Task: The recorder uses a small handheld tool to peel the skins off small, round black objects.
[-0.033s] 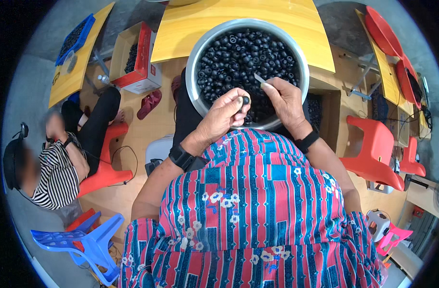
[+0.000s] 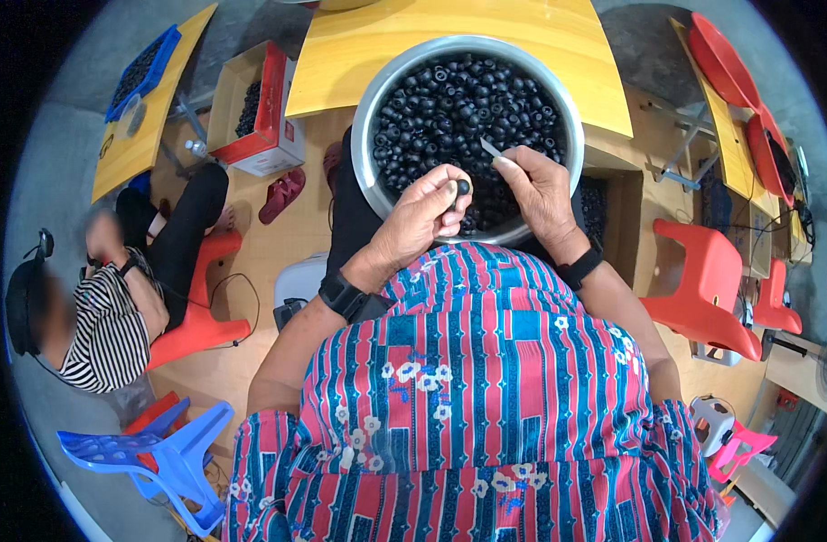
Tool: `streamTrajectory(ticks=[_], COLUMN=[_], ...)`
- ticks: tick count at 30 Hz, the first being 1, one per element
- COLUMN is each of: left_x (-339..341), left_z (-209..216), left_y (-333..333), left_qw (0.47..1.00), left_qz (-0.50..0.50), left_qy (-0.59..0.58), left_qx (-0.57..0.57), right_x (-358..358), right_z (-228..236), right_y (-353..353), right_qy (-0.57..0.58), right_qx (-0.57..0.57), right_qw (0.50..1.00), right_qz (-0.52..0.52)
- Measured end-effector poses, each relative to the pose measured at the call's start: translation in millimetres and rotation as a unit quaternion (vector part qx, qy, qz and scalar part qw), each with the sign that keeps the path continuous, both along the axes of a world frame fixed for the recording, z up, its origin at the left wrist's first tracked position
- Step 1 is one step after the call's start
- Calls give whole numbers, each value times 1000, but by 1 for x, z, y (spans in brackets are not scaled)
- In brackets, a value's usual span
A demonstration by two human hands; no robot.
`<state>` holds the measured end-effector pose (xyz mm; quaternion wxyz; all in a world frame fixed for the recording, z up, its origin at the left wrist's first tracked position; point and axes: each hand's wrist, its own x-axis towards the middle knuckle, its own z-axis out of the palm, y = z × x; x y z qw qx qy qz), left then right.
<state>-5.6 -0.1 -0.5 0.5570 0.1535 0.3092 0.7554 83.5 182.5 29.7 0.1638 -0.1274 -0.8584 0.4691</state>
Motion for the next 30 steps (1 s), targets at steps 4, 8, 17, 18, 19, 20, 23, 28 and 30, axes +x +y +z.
streamTrajectory(ticks=[4, 8, 17, 18, 19, 20, 23, 28, 30], left_x=[-3, 1, -1, -1, -1, -1, -1, 1, 0], left_z=[-1, 3, -7, -6, -5, -5, -6, 1, -4], left_y=[0, 2, 1, 2, 2, 2, 1, 0, -2], left_qw=[999, 997, 993, 993, 992, 993, 991, 994, 993], left_qz=[28, 54, 6, 15, 23, 23, 20, 4, -5], left_qy=[3, -9, -111, -115, -120, -120, -132, -107, -114], left_qx=[-19, -50, 27, 16, 5, 5, 7, -9, 10], right_x=[0, 2, 5, 6, 6, 6, 5, 4, 4], right_z=[1, 14, 16, 18, 18, 17, 15, 17, 20], right_y=[-13, -16, -16, -16, -16, -16, -17, -16, -15], right_qy=[57, 41, 41, 30, 30, 40, 52, 42, 32], right_qx=[-66, -16, 161, 187, 187, 182, 170, 153, 88], right_qw=[994, 993, 978, 974, 974, 974, 976, 980, 988], right_qz=[64, 113, 122, 128, 128, 126, 124, 124, 125])
